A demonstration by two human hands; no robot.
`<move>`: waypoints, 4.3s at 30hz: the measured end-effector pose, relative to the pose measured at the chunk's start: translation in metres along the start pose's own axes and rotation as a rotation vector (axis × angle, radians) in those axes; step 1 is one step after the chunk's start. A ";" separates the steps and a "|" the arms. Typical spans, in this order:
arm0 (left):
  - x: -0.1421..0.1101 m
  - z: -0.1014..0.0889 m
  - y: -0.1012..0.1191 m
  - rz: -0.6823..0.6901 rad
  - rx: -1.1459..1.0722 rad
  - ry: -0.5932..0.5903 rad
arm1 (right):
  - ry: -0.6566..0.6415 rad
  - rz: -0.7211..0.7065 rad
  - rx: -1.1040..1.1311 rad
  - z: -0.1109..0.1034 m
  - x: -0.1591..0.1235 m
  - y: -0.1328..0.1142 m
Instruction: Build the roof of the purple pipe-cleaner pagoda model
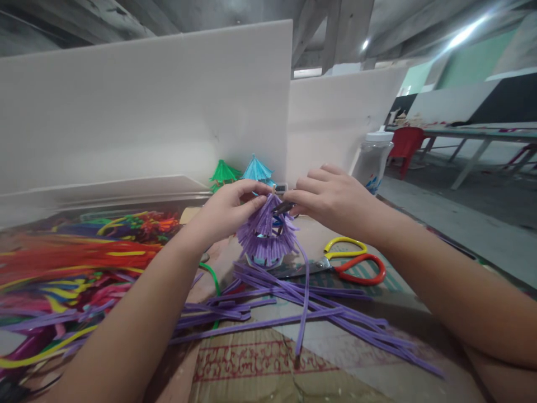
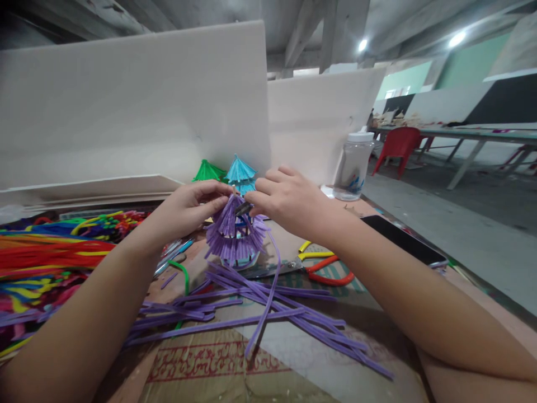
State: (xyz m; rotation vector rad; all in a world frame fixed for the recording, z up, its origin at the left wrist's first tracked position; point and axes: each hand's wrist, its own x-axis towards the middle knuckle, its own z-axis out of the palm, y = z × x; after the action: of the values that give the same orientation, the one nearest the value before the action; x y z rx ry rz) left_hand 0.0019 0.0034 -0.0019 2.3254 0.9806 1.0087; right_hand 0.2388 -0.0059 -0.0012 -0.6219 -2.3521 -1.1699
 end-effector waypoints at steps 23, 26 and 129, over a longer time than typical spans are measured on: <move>-0.002 0.000 0.001 0.050 0.100 0.007 | -0.001 0.047 -0.085 -0.007 0.000 0.003; -0.002 0.001 0.002 0.059 0.114 0.009 | -0.021 0.049 -0.097 -0.010 0.000 0.003; -0.005 0.000 0.010 0.059 0.158 0.005 | -0.008 0.031 -0.041 -0.015 0.002 0.003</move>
State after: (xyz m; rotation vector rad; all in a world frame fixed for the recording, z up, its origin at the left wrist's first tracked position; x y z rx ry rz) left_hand 0.0033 -0.0070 0.0020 2.4948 1.0338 0.9929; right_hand 0.2422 -0.0163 0.0104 -0.6758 -2.3221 -1.2069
